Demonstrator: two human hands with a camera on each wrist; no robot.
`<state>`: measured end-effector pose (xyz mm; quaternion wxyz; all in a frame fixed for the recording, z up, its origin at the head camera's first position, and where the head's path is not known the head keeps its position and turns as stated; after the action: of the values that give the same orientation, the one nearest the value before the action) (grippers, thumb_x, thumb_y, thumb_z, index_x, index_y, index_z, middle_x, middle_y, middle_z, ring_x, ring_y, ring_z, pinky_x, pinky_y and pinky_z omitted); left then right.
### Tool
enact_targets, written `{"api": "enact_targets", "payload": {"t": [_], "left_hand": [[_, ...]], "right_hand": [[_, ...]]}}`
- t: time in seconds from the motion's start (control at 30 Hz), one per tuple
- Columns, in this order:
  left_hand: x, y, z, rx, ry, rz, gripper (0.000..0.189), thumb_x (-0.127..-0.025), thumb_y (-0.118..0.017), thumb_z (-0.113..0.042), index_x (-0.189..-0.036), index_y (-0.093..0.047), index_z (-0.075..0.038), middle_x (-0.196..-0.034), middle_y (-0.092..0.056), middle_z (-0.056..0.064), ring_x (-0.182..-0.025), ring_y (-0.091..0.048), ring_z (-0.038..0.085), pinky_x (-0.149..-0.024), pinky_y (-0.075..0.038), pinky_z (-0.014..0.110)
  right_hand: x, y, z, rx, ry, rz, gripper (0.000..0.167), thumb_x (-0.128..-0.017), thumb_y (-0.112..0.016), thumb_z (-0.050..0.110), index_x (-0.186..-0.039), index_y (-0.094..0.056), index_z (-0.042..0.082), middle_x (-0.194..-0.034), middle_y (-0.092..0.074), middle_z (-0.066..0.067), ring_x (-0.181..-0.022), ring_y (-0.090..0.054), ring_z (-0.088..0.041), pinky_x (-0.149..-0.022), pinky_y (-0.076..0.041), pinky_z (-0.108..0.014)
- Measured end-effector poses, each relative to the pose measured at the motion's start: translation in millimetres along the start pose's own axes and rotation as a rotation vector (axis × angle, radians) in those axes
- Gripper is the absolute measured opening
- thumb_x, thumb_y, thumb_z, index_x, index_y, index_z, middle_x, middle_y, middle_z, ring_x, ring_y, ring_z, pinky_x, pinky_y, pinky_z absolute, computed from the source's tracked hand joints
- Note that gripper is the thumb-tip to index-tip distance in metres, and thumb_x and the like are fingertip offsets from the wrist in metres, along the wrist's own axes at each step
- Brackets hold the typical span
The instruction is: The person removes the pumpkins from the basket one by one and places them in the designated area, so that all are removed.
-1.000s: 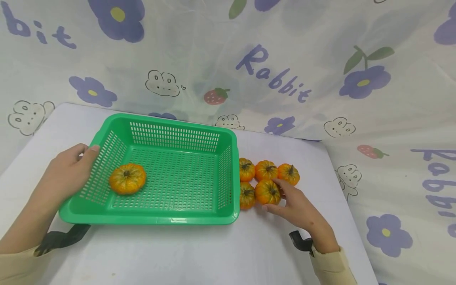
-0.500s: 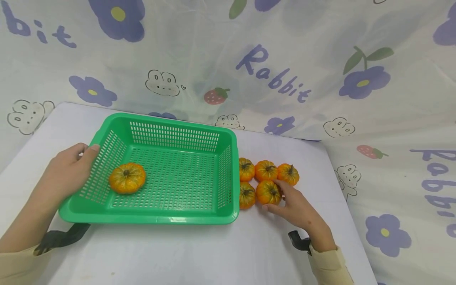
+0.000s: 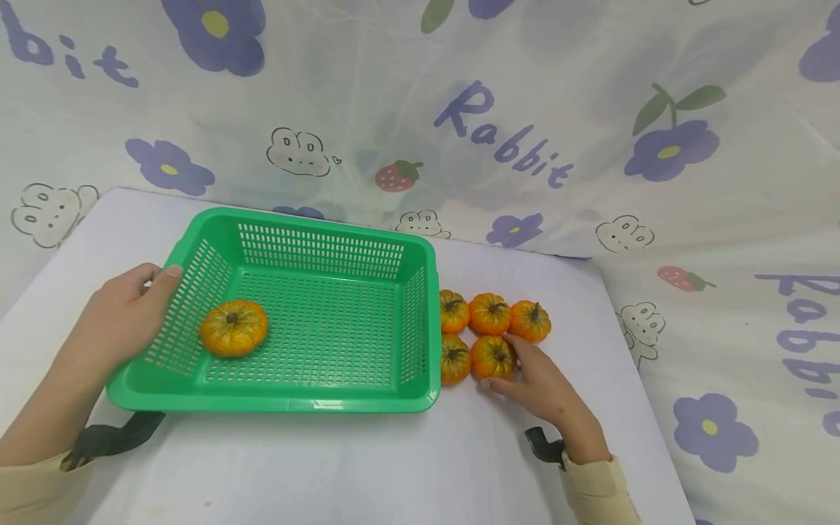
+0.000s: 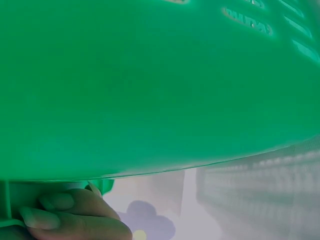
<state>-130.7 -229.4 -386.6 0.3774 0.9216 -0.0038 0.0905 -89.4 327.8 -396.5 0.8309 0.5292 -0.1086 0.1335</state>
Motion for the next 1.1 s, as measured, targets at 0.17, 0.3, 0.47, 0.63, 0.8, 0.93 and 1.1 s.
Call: {"api": "enact_targets", "payload": {"t": [0.17, 0.3, 0.47, 0.63, 0.8, 0.93, 1.1], "left_hand": [[-0.9, 0.6, 2.2, -0.013, -0.010, -0.009, 0.063, -0.111, -0.023, -0.055, -0.115, -0.051, 0.002, -0.090, -0.061, 0.021, -0.067, -0.057, 0.030, -0.051, -0.049, 0.038], [-1.1, 1.1, 3.7, -0.023, -0.012, -0.019, 0.064, -0.111, -0.023, -0.055, -0.117, -0.052, 0.002, -0.095, -0.062, 0.023, -0.072, -0.057, 0.031, -0.053, -0.047, 0.036], [-1.1, 0.8, 3.8, -0.020, -0.010, -0.015, 0.065, -0.111, -0.023, -0.055, -0.118, -0.052, 0.003, -0.094, -0.062, 0.023, -0.070, -0.057, 0.031, -0.052, -0.047, 0.037], [-0.7, 0.5, 3.1, -0.013, -0.006, -0.012, 0.064, -0.111, -0.023, -0.055, -0.119, -0.052, 0.002, -0.093, -0.062, 0.022, -0.069, -0.057, 0.030, -0.052, -0.048, 0.038], [-0.2, 0.4, 1.9, -0.001, 0.001, -0.008, 0.066, -0.111, -0.023, -0.056, -0.120, -0.051, 0.003, -0.092, -0.062, 0.022, -0.067, -0.058, 0.030, -0.051, -0.050, 0.039], [0.0, 0.2, 1.0, 0.004, 0.006, -0.005, 0.066, -0.111, -0.023, -0.056, -0.121, -0.051, 0.003, -0.092, -0.061, 0.022, -0.066, -0.059, 0.029, -0.050, -0.051, 0.040], [0.1, 0.0, 0.2, -0.001, 0.001, -0.008, 0.065, -0.111, -0.023, -0.055, -0.119, -0.051, 0.003, -0.093, -0.061, 0.023, -0.067, -0.058, 0.030, -0.051, -0.051, 0.039]], "right_hand": [[-0.4, -2.4, -1.2, 0.005, 0.002, -0.016, 0.094, -0.089, -0.080, 0.055, -0.155, -0.040, 0.002, -0.149, -0.052, -0.025, -0.126, -0.056, -0.044, -0.102, -0.049, -0.063], [-1.4, -4.1, -1.5, 0.010, 0.003, -0.032, 0.095, -0.089, -0.079, 0.056, -0.155, -0.039, 0.001, -0.149, -0.051, -0.026, -0.126, -0.056, -0.044, -0.103, -0.048, -0.063], [-1.4, -5.7, -0.8, -0.001, -0.008, -0.046, 0.097, -0.089, -0.079, 0.057, -0.156, -0.038, 0.000, -0.151, -0.049, -0.026, -0.128, -0.054, -0.044, -0.105, -0.047, -0.063], [-1.2, -7.5, -1.9, -0.016, -0.019, -0.052, 0.100, -0.088, -0.079, 0.060, -0.156, -0.038, 0.001, -0.152, -0.048, -0.025, -0.129, -0.054, -0.044, -0.105, -0.047, -0.062], [0.0, -8.4, -3.1, -0.034, -0.022, -0.053, 0.102, -0.086, -0.080, 0.061, -0.157, -0.037, 0.002, -0.153, -0.047, -0.025, -0.130, -0.054, -0.044, -0.105, -0.048, -0.062], [1.3, -8.1, -3.7, -0.048, -0.019, -0.052, 0.104, -0.087, -0.079, 0.061, -0.158, -0.034, 0.001, -0.154, -0.046, -0.025, -0.130, -0.054, -0.046, -0.104, -0.049, -0.061], [2.8, -6.3, -4.2, -0.061, -0.009, -0.057, 0.104, -0.088, -0.078, 0.061, -0.160, -0.031, 0.002, -0.156, -0.045, -0.025, -0.129, -0.056, -0.046, -0.102, -0.050, -0.060]]}}
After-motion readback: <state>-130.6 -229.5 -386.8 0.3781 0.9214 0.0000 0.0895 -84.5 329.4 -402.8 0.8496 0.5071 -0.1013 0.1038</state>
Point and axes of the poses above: each hand's wrist, its own x-axis away from the middle knuckle, its own y-axis out of the back of the hand, z = x × y, the point moved 1 cm from there along -x, towards the middle knuckle
